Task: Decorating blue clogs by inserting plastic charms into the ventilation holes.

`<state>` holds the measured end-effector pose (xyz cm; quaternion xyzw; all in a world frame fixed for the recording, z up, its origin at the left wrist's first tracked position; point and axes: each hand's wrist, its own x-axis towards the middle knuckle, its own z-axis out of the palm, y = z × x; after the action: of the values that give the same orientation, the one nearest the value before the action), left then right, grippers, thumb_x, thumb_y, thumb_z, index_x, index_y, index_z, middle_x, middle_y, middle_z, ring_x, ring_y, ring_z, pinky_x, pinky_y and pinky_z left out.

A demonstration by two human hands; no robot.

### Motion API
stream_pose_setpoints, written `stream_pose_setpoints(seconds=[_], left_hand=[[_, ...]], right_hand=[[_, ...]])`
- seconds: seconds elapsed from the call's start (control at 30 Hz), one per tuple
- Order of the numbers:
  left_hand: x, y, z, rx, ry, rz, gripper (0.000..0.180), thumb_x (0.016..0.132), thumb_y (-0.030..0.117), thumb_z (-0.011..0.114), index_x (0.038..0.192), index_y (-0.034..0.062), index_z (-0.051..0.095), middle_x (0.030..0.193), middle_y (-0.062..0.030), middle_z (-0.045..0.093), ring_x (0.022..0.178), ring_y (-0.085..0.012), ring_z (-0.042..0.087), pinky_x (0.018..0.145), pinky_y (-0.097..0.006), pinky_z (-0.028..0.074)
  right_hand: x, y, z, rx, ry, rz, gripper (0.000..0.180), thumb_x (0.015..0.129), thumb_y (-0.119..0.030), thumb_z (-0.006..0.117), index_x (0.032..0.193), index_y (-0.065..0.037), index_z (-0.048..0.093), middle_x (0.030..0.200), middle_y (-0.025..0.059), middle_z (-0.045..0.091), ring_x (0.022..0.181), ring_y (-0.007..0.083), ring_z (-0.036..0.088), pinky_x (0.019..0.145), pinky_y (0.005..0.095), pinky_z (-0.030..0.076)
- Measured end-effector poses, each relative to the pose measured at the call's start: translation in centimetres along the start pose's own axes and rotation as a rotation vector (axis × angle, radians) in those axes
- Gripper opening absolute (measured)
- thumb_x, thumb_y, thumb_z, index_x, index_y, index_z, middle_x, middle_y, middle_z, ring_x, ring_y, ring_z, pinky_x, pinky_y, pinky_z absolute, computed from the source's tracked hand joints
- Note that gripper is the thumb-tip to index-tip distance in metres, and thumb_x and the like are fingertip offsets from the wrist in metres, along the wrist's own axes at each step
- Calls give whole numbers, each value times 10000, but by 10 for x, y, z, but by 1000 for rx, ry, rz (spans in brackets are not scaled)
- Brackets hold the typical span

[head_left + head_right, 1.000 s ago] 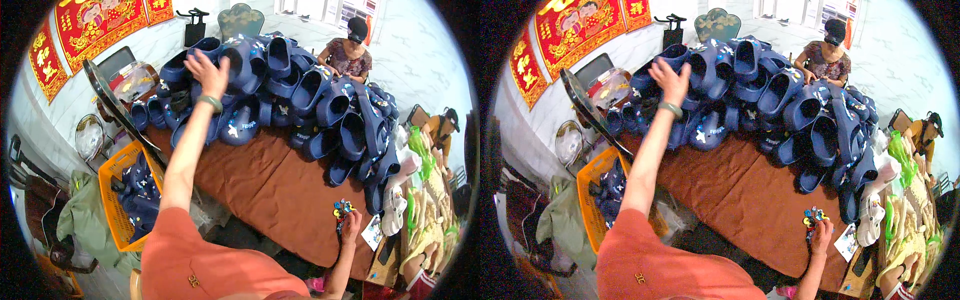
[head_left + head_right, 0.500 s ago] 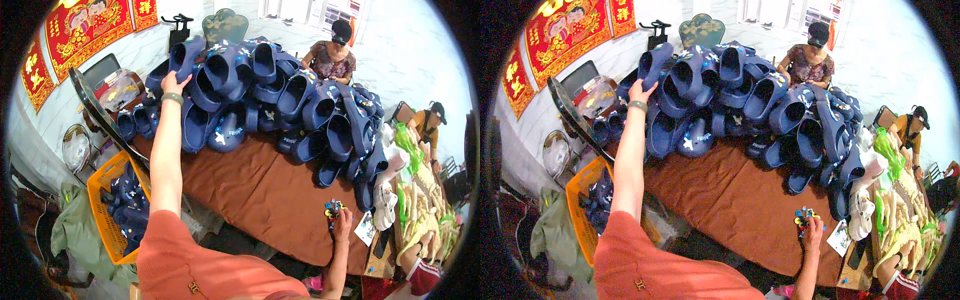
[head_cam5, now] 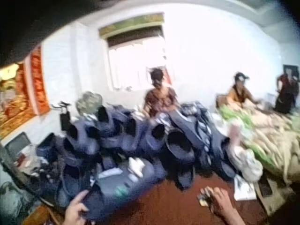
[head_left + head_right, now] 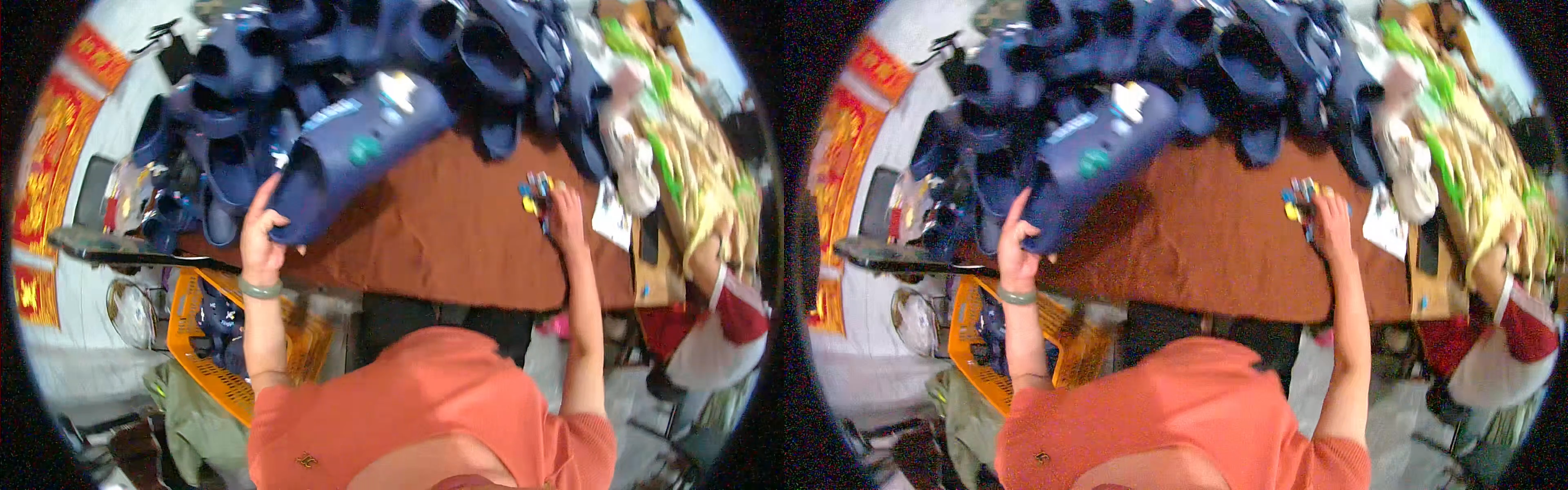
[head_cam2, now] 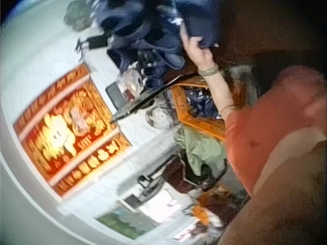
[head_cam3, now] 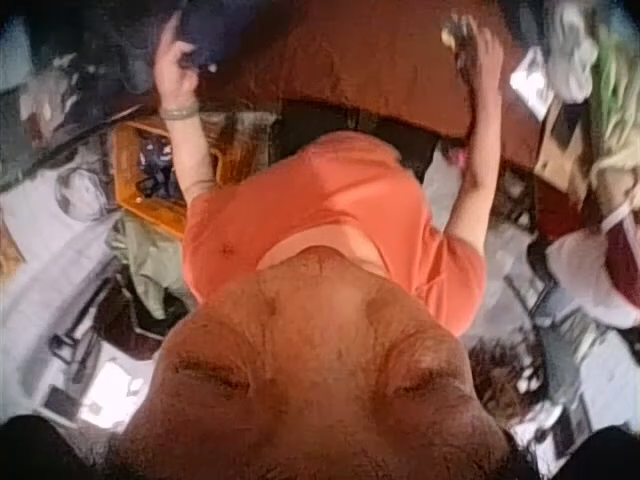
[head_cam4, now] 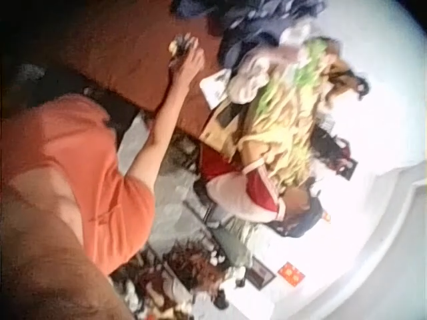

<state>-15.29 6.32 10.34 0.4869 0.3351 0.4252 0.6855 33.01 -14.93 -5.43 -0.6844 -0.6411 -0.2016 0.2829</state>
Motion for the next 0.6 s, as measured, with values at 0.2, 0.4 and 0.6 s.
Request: stream_pose_setpoints(seconds=[0.2, 0.4, 0.6], left_hand=[[-24, -95, 43, 136, -249, -405, 616, 676, 19, 455, 1291, 28, 497, 1054, -135, 612, 587, -165, 626, 367, -262, 492], [-26, -124, 39, 410, -201, -217, 403, 836, 111, 470, 1211, -6, 563, 1014, -102, 640, 756, -135, 622, 616, -254, 513], [-6, -140, 45, 711, -98, -3, 478, 1010, 353, 382, 1083, -44, 640, 984, -99, 669, 905, -165, 597, 853, -283, 445]], right_hand=[[-4, -4, -7, -8, 23, 12, 361, 758, 32, 557, 1109, -48, 552, 1056, 136, 568, 1003, 338, 534, 843, 430, 445], [-14, -9, -10, 35, -25, 44, 353, 754, 33, 560, 1096, -53, 563, 1069, 125, 572, 1012, 322, 539, 850, 415, 452], [-10, -5, -10, 66, -16, 34, 390, 736, 52, 559, 1107, -70, 567, 1076, 116, 567, 999, 326, 537, 850, 414, 456]])
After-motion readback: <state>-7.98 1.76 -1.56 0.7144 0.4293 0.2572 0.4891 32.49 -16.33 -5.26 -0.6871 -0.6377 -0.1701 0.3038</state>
